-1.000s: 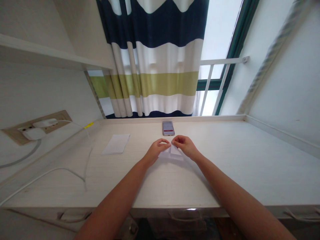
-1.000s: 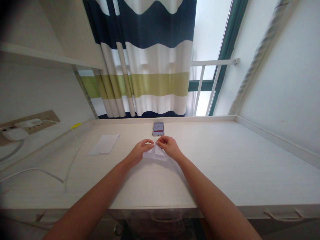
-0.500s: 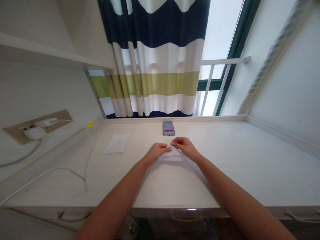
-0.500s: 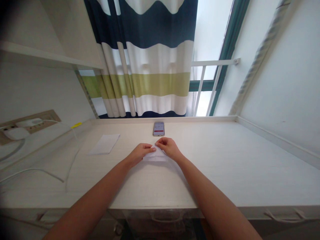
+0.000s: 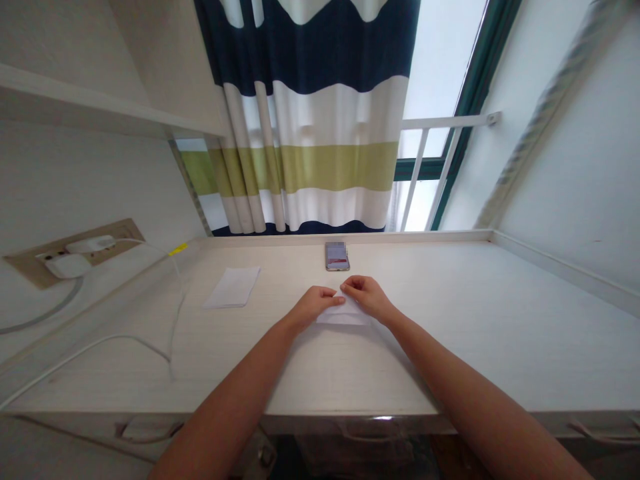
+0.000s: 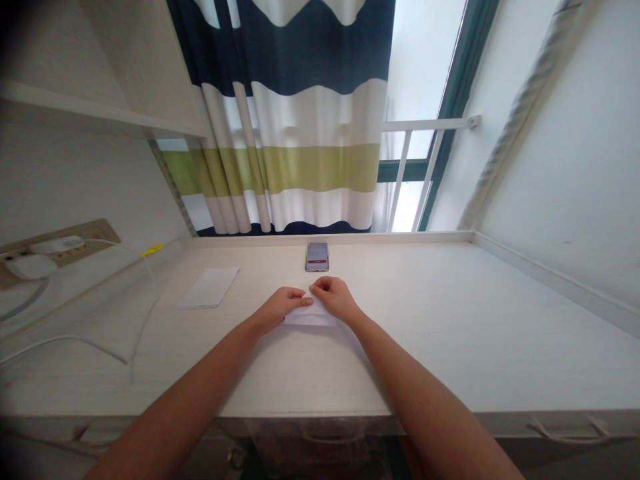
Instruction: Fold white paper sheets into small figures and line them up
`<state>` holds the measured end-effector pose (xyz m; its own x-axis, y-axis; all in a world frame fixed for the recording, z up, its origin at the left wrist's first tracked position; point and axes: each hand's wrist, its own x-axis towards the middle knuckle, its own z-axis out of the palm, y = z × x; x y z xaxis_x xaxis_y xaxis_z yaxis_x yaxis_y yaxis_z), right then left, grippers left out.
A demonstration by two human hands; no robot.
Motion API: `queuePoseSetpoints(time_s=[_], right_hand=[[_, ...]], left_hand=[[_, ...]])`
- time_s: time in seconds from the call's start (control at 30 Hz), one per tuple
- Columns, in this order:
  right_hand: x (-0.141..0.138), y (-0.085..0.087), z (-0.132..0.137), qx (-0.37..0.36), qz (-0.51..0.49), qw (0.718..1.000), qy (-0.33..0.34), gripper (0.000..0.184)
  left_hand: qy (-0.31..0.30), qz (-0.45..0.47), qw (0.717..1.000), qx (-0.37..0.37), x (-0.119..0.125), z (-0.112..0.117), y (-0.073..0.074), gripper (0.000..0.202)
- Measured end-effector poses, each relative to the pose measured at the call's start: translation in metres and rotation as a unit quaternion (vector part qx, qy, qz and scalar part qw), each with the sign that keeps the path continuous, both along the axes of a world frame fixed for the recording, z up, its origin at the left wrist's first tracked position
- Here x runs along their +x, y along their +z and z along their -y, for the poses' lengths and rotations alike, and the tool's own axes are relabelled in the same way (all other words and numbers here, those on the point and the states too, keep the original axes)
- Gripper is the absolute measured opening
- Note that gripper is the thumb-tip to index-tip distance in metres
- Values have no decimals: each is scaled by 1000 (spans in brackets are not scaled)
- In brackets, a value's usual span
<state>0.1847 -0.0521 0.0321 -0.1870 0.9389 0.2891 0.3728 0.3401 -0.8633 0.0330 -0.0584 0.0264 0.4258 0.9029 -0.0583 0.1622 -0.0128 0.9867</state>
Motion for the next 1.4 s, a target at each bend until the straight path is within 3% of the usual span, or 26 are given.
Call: queuePoseSetpoints(time_s=[0.33, 0.57, 0.77, 1.0, 1.4], right_hand=[[0, 6, 5, -53, -39, 997, 38, 26], [0, 3, 2, -21, -35, 999, 33, 25], [-1, 6, 5, -57, -74, 995, 26, 26], [-1, 9, 8, -77, -53, 995, 30, 28], [5, 5, 0, -49, -56, 997, 19, 29]], left_hand=[[0, 10, 1000, 18, -2, -2, 0, 37], [4, 16, 1000, 15, -1, -1, -2, 39], [5, -8, 1000, 29, -1, -1, 0, 41], [11, -16, 999, 40, -2, 0, 2, 40], [-27, 55, 998, -8, -2, -3, -1, 36]])
